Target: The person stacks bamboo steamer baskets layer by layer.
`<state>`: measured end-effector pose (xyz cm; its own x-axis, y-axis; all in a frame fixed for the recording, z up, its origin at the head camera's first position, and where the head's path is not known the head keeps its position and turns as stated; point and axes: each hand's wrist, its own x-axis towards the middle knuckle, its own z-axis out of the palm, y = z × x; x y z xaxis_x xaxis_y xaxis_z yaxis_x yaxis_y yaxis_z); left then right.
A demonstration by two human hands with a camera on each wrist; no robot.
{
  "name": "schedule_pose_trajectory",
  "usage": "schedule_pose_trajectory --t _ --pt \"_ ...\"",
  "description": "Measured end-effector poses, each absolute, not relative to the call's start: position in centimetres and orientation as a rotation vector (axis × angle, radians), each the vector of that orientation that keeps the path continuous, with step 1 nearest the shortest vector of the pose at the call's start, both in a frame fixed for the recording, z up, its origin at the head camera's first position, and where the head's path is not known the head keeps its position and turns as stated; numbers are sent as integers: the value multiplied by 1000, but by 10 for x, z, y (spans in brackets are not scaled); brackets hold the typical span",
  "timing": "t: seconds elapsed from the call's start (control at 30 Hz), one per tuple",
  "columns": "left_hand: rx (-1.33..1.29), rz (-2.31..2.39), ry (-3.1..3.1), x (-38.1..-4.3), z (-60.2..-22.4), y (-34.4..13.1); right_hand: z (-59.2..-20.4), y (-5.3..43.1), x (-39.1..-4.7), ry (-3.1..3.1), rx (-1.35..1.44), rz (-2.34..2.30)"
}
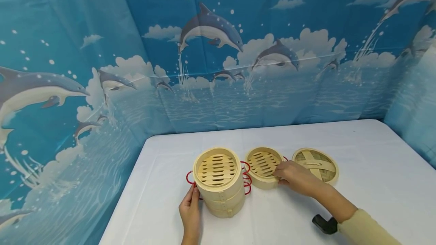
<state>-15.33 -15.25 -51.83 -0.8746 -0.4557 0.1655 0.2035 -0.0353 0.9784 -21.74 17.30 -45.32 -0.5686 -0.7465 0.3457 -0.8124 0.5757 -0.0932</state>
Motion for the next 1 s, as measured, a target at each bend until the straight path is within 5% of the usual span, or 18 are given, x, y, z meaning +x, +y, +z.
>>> schedule_pose_trajectory --t 0.5,1.0 --pt "229 -1990 -1760 -152 -516 -151 -456 178 -221 -2373 1327 365" --pt "171 -1959 -1763 -153 -518 -152 -384 170 -240 -2425 1248 367"
